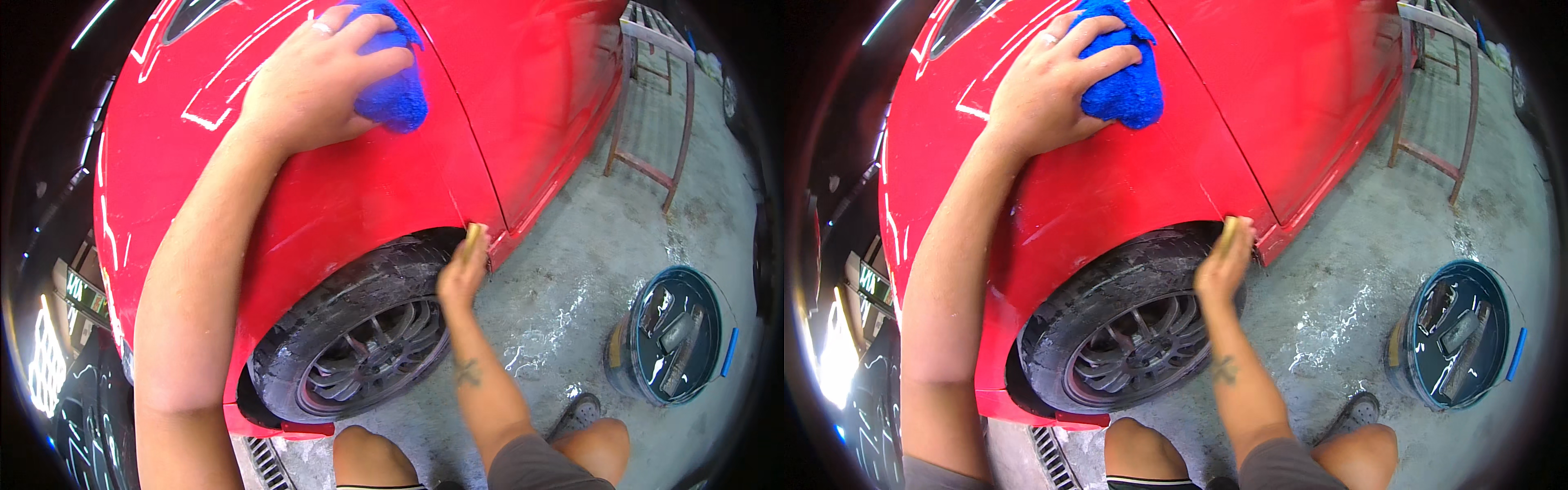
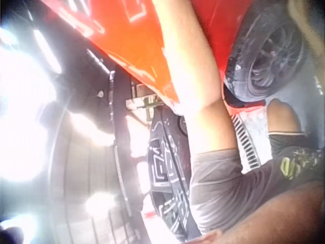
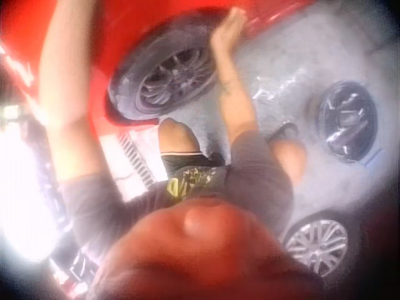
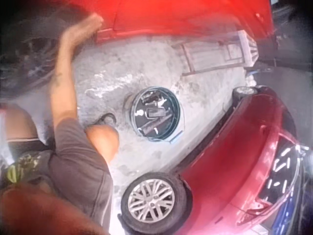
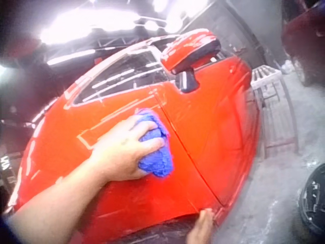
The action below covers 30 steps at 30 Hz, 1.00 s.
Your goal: The person scrubs the front fender of a red car with a small sponge and wipes the surface with a blue microfiber cloth. The person repeatedly dips the sponge into a bucket of water and continues cleaning the same panel area.
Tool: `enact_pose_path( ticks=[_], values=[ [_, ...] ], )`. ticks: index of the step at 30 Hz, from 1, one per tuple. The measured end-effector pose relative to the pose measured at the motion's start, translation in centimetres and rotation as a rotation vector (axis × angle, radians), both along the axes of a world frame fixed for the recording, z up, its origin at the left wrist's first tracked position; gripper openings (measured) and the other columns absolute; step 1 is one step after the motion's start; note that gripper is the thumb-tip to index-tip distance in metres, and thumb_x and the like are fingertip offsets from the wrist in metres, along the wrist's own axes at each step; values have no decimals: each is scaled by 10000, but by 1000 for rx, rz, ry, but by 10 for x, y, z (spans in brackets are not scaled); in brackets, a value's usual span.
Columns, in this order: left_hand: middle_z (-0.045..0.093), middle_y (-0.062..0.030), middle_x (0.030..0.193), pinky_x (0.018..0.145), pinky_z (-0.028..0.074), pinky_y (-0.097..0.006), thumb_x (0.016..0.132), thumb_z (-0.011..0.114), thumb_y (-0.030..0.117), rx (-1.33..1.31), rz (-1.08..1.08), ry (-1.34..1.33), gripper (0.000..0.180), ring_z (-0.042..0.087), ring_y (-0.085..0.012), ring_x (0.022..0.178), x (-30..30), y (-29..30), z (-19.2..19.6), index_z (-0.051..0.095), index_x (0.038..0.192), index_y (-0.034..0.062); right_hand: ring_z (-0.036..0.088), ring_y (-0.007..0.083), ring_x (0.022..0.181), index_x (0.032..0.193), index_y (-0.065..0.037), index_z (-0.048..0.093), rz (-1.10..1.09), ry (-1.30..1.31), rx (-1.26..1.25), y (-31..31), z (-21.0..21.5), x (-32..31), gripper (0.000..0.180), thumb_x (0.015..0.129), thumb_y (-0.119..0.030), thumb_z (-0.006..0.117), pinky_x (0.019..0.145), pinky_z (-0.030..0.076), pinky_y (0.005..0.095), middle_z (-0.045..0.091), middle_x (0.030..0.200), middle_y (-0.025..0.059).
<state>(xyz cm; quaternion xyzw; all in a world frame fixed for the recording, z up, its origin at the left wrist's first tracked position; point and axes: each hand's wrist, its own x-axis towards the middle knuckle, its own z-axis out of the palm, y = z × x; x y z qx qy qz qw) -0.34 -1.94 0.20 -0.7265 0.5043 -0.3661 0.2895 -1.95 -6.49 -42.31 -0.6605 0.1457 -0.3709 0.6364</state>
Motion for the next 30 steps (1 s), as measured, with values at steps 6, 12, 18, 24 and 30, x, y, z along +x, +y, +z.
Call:
enact_pose_path(
  ticks=[6, 12, 18, 24, 30],
  values=[
    [613, -159, 1393, 1129, 515, -525, 644, 932, 242, 12, 51, 13, 653, 588, -433, 1312, -16, 11, 9, 735, 1264, 174, 297, 479, 1650, 1708, -11, 384, 107, -166, -315, 36, 83, -48, 704, 1012, -15, 497, 1337, 208, 596, 356, 1759, 298],
    [616, -153, 1378, 1128, 513, -532, 630, 927, 232, 4, 31, -8, 669, 584, -437, 1315, -7, 10, 4, 734, 1267, 173, 307, 455, 1648, 1685, 17, 406, 85, 14, 139, 22, 36, -4, 591, 1199, -318, 434, 1365, 202, 522, 368, 1754, 286],
    [625, -160, 1354, 1128, 511, -537, 637, 922, 232, -5, -17, 22, 647, 587, -442, 1308, -12, -1, 6, 741, 1255, 172, 387, 470, 1598, 1644, 67, 441, -18, 38, -38, 4, -28, 15, 586, 1192, -305, 454, 1321, 285, 537, 391, 1739, 293],
    [615, -30, 1508, 1084, 590, -525, 638, 1010, 228, -29, 18, -122, 769, 632, -402, 1332, 4, 14, 0, 700, 1337, 301, 429, 455, 1578, 1608, 108, 471, -37, 103, 167, -13, -45, 28, 618, 1203, -357, 430, 1317, 325, 482, 459, 1677, 334],
    [618, -34, 1502, 1086, 589, -527, 635, 1009, 222, -28, 20, -128, 771, 629, -398, 1336, 5, 10, -4, 702, 1338, 304, 441, 534, 1547, 1597, 69, 514, -67, 30, 36, 3, 11, 15, 591, 1204, -367, 446, 1312, 318, 549, 493, 1643, 348]
  ],
)
